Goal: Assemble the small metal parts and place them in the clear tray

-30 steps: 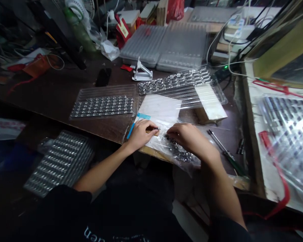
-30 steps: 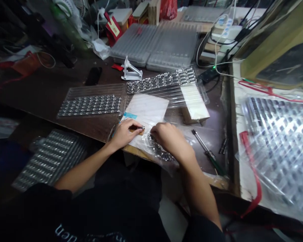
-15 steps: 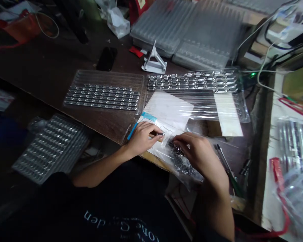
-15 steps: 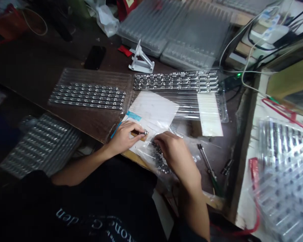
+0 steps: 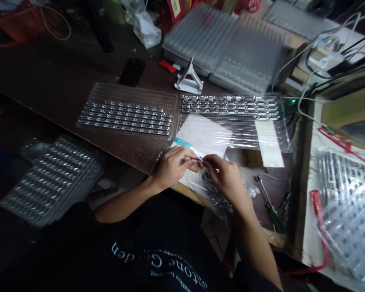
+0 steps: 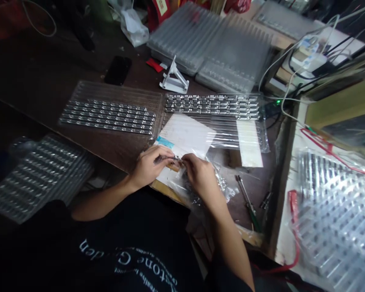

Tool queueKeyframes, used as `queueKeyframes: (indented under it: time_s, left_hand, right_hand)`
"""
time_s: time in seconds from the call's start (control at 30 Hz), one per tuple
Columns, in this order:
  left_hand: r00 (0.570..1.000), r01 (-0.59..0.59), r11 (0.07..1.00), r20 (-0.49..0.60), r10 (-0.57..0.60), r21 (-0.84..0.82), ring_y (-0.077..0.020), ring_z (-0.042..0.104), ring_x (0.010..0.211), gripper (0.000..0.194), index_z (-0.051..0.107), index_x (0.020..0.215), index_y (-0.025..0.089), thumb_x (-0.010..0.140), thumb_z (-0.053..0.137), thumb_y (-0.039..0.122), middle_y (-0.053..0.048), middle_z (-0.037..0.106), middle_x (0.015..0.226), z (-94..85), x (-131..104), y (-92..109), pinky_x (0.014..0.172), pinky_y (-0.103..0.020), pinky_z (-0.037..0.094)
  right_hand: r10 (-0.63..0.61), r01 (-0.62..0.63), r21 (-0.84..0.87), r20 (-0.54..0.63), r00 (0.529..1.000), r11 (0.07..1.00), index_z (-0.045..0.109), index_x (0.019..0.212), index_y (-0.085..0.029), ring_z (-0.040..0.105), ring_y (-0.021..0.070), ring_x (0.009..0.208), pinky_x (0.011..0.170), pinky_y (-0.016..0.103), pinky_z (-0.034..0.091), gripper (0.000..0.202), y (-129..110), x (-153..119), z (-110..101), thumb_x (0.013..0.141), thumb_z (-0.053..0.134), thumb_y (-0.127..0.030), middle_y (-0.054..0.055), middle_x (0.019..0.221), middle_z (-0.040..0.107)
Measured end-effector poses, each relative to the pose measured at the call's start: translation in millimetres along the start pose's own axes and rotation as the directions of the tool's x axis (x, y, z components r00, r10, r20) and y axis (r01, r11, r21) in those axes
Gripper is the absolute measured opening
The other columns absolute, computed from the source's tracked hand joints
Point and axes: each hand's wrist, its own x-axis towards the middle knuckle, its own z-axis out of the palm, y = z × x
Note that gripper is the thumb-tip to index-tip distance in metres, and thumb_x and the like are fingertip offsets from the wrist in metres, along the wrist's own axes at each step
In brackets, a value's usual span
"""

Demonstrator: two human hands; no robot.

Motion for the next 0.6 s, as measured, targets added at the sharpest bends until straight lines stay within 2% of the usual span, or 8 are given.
queueKeyframes:
  time_s: [0.07, 0.17, 0.3, 0.37, 0.47, 0.53, 0.6]
  left_hand:
    - [0.999, -0.005, 1.0, -0.051, 0.005, -0.006, -0.0169, 0.067, 0.091, 0.006, 0.064, 0.093, 0.017, 0.088, 0.067, 0.019, -0.005, 0.073, 0.093, -11.1, 1, -1, 0.084, -0.03, 0.053]
    - [0.997, 0.041, 0.999, -0.064, -0.041, -0.011, -0.0147, 0.07, 0.089, 0.019, 0.063, 0.102, 0.017, 0.085, 0.071, 0.018, -0.004, 0.073, 0.095, -29.5, 3, -5, 0.083, -0.026, 0.054]
    - [0.994, 0.08, 0.996, -0.068, -0.081, -0.026, -0.0149, 0.071, 0.094, 0.032, 0.06, 0.113, 0.017, 0.083, 0.073, 0.017, -0.005, 0.074, 0.099, -49.5, 4, -13, 0.087, -0.026, 0.055]
    - [0.995, 0.082, 0.997, -0.058, -0.082, 0.004, -0.0149, 0.071, 0.092, 0.032, 0.061, 0.113, 0.017, 0.084, 0.072, 0.017, -0.005, 0.074, 0.098, -59.0, 6, -19, 0.087, -0.026, 0.056]
    - [0.997, 0.077, 0.991, -0.041, -0.072, 0.113, -0.0157, 0.071, 0.09, 0.021, 0.065, 0.107, 0.018, 0.086, 0.068, 0.018, -0.005, 0.074, 0.099, -78.1, 15, -31, 0.085, -0.029, 0.056]
    - [0.997, 0.067, 0.976, -0.041, -0.059, 0.208, -0.0172, 0.069, 0.093, 0.012, 0.068, 0.1, 0.018, 0.089, 0.064, 0.019, -0.005, 0.074, 0.1, -94.2, 29, -42, 0.087, -0.031, 0.055]
    - [0.996, 0.076, 0.959, -0.058, -0.063, 0.272, -0.018, 0.068, 0.094, 0.011, 0.07, 0.097, 0.018, 0.09, 0.061, 0.02, -0.005, 0.074, 0.1, -108.7, 48, -54, 0.088, -0.032, 0.054]
  right_hand:
    - [-0.039, 0.039, 0.014, 0.003, 0.999, 0.999, 0.071, 0.099, -0.02, 0.07, 0.0195, 0.081, 0.073, 0.029, 0.05, 0.02, -2, 3, 6, 0.094, 0.052, -0.026, 0.007, 0.091, 0.074]
    - [-0.107, 0.107, -0.001, 0.049, 0.993, 0.994, 0.072, 0.098, -0.02, 0.068, 0.0194, 0.083, 0.075, 0.029, 0.05, 0.022, -5, 6, 15, 0.094, 0.051, -0.023, 0.009, 0.096, 0.072]
    - [-0.096, 0.113, -0.163, 0.112, 0.989, 0.98, 0.07, 0.106, -0.02, 0.068, 0.0206, 0.086, 0.074, 0.029, 0.051, 0.028, -8, 4, 23, 0.095, 0.044, -0.019, 0.011, 0.105, 0.07]
    - [-0.093, 0.116, -0.205, 0.117, 0.989, 0.972, 0.069, 0.108, -0.02, 0.069, 0.021, 0.086, 0.073, 0.029, 0.051, 0.029, -7, 3, 23, 0.095, 0.043, -0.018, 0.011, 0.106, 0.07]
    - [-0.155, 0.165, -0.109, 0.09, 0.984, 0.98, 0.069, 0.105, -0.018, 0.069, 0.0192, 0.084, 0.073, 0.027, 0.052, 0.027, -2, 4, 23, 0.096, 0.044, -0.021, 0.01, 0.101, 0.07]
    - [-0.166, 0.175, -0.108, 0.088, 0.982, 0.979, 0.069, 0.104, -0.019, 0.069, 0.0193, 0.083, 0.071, 0.027, 0.052, 0.027, -1, 4, 24, 0.097, 0.043, -0.023, 0.009, 0.099, 0.071]
    - [-0.146, 0.165, -0.202, 0.106, 0.984, 0.965, 0.069, 0.107, -0.019, 0.069, 0.0212, 0.085, 0.068, 0.028, 0.051, 0.028, -2, 4, 25, 0.097, 0.042, -0.022, 0.01, 0.102, 0.07]
